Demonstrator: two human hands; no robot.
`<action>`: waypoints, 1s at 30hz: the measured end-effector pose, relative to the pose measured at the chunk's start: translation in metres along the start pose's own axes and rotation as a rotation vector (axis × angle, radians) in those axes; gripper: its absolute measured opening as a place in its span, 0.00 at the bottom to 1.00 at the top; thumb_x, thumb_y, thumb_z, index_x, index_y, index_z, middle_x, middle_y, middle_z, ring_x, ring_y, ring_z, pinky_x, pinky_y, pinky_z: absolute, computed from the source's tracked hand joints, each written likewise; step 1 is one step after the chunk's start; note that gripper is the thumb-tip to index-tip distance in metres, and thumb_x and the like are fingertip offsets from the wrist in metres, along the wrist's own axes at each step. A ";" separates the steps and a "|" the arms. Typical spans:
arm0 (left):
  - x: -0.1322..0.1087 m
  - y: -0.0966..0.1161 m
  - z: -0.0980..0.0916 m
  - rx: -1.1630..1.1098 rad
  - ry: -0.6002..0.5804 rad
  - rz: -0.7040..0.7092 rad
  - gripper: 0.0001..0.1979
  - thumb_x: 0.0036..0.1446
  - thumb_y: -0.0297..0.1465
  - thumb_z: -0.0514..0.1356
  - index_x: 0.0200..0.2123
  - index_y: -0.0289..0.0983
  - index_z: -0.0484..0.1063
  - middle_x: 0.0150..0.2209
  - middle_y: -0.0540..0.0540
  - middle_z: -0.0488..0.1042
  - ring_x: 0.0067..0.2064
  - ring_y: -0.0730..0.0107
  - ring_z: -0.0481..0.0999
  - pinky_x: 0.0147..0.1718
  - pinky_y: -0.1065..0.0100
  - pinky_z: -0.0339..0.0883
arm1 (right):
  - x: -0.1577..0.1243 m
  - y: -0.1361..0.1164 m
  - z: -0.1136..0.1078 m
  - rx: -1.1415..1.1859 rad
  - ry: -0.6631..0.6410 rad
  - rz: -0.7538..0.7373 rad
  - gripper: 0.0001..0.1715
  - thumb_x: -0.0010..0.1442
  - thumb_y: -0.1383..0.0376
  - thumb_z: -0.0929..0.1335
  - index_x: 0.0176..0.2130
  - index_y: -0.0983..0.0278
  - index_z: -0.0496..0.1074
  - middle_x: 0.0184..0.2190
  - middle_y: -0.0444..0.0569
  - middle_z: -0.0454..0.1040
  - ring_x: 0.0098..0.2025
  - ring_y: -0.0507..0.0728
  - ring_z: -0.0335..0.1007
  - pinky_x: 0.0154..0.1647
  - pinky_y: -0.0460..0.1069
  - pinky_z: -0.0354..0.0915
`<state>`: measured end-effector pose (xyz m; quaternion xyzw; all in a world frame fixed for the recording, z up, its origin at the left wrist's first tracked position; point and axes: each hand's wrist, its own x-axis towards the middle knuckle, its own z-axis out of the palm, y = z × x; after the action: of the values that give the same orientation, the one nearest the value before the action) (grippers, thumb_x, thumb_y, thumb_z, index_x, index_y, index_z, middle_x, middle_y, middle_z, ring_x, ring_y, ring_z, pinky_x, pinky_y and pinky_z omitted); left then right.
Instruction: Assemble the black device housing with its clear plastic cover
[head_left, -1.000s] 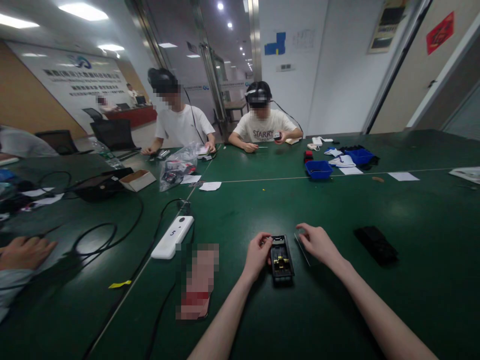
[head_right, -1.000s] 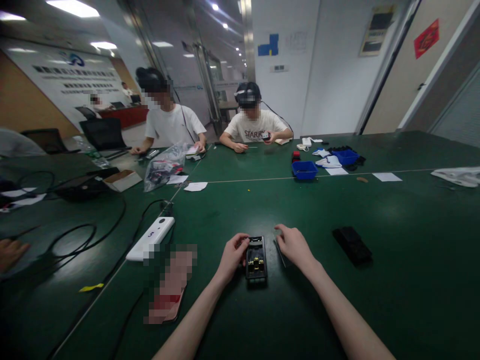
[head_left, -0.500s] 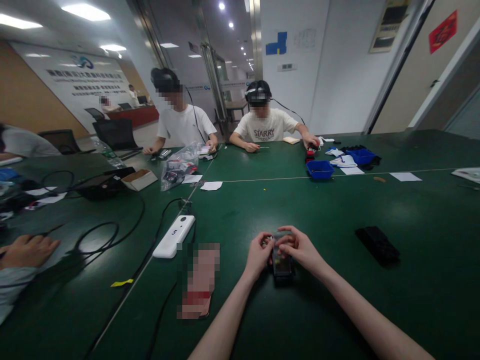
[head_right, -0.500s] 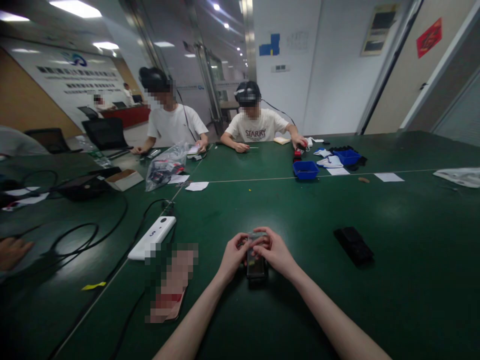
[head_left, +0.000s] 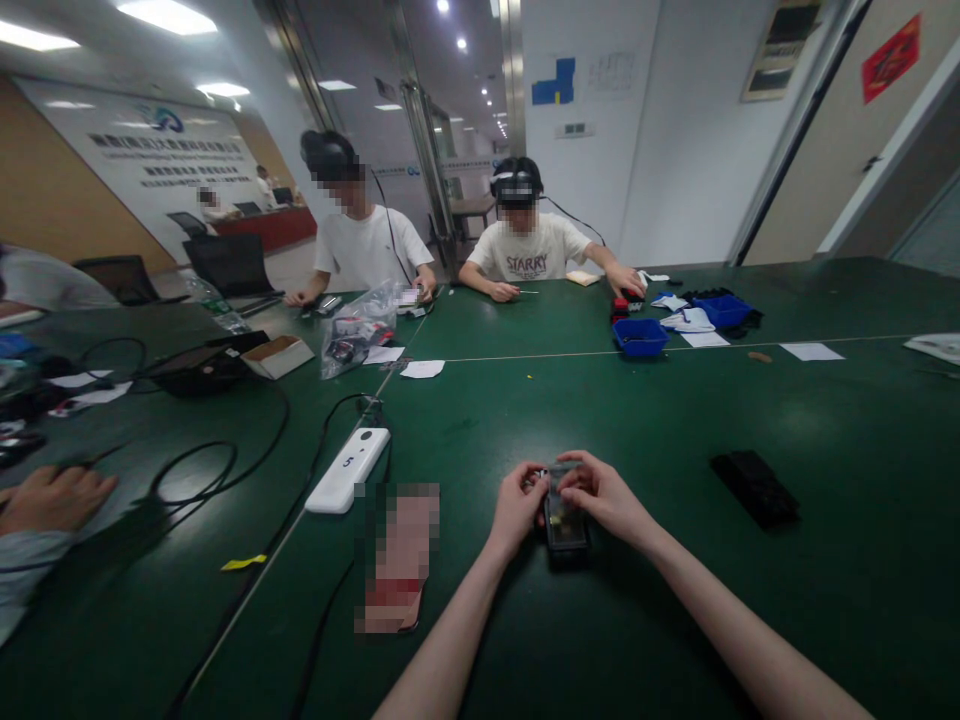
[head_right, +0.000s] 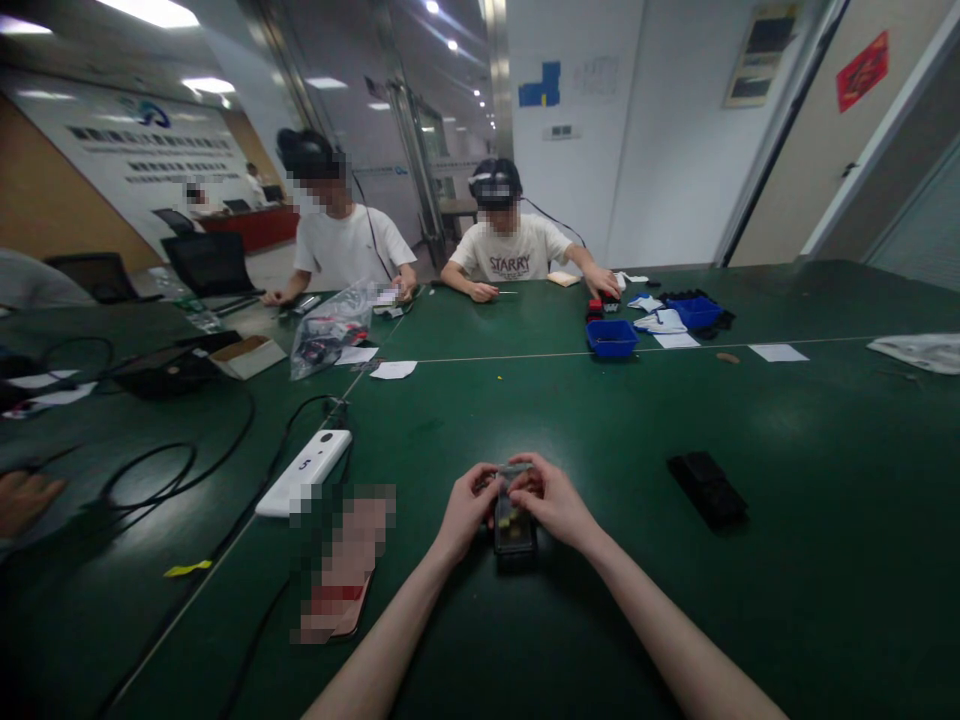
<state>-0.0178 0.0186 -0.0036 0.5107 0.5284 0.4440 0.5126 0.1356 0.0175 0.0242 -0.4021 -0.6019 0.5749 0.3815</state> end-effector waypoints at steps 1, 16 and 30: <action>0.000 0.000 0.000 -0.002 -0.002 0.002 0.13 0.49 0.36 0.59 0.35 0.34 0.67 0.25 0.51 0.69 0.17 0.80 0.65 0.12 0.79 0.55 | 0.000 0.000 0.000 -0.025 -0.003 -0.013 0.21 0.50 0.69 0.66 0.45 0.62 0.62 0.28 0.42 0.71 0.31 0.51 0.70 0.33 0.48 0.66; 0.000 -0.001 -0.001 -0.007 -0.009 0.013 0.13 0.50 0.38 0.58 0.35 0.34 0.67 0.22 0.54 0.66 0.14 0.81 0.62 0.12 0.77 0.54 | 0.000 0.007 -0.008 -0.438 0.086 -0.191 0.20 0.50 0.69 0.66 0.45 0.61 0.66 0.47 0.51 0.66 0.52 0.58 0.60 0.54 0.55 0.55; 0.000 0.001 -0.002 0.012 0.000 0.043 0.15 0.44 0.38 0.62 0.33 0.33 0.70 0.23 0.53 0.65 0.19 0.79 0.63 0.17 0.76 0.57 | 0.003 0.016 -0.010 -0.294 0.024 -0.071 0.23 0.48 0.69 0.67 0.46 0.64 0.66 0.47 0.53 0.70 0.49 0.58 0.66 0.52 0.55 0.60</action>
<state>-0.0198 0.0190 -0.0027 0.5251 0.5199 0.4519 0.4998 0.1446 0.0241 0.0083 -0.4389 -0.6890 0.4617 0.3456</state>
